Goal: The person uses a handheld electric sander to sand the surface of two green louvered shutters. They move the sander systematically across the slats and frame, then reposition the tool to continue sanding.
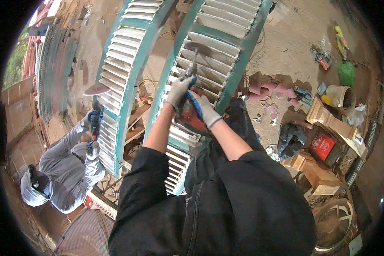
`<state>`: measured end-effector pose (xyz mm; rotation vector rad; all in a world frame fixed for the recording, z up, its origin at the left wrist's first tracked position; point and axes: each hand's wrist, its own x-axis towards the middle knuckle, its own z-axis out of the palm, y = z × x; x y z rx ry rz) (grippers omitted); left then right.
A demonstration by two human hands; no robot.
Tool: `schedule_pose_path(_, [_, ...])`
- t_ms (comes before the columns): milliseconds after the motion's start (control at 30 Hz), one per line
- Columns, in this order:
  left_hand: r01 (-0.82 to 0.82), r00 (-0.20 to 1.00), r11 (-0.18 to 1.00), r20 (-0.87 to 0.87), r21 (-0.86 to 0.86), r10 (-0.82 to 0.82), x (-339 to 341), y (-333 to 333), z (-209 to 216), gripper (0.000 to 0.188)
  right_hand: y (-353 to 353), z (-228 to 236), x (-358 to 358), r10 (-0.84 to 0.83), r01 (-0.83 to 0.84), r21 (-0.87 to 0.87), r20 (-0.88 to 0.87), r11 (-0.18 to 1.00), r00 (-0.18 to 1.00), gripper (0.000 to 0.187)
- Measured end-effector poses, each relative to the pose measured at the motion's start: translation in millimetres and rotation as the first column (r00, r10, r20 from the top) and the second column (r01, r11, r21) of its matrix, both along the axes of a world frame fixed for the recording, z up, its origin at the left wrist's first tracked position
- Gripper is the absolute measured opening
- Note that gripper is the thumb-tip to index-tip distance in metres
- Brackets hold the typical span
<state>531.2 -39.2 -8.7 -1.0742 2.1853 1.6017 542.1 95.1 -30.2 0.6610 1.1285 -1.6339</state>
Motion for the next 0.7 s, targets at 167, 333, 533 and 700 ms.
schedule_pose_path(167, [0.087, 0.988, 0.989, 0.136, -0.123, -0.070, 9.5, 80.5, 0.3, 0.055, 82.5, -6.0, 5.1, -0.053, 0.066, -0.155, 0.086, 0.986, 0.995, 0.031])
schedule_pose_path(333, [0.062, 0.990, 0.929, 0.094, 0.366, -0.104, 8.3, 78.5, -1.2, 0.049, 97.6, 7.7, 2.3, -0.037, 0.051, -0.169, 0.086, 0.984, 0.996, 0.030])
schedule_pose_path(533, [-0.210, 0.973, 0.278, 0.173, 0.938, 0.152, 21.6, 72.1, -35.9, 0.035, 98.2, 8.1, 0.3, 0.012, 0.018, -0.271, 0.108, 0.962, 0.994, 0.038])
schedule_pose_path(700, [-0.141, 0.982, 0.517, 0.052, 0.845, 0.183, 14.3, 114.0, -31.8, 0.030, 128.2, 12.7, 2.7, -0.132, 0.134, -0.161, 0.026, 0.978, 0.991, 0.045])
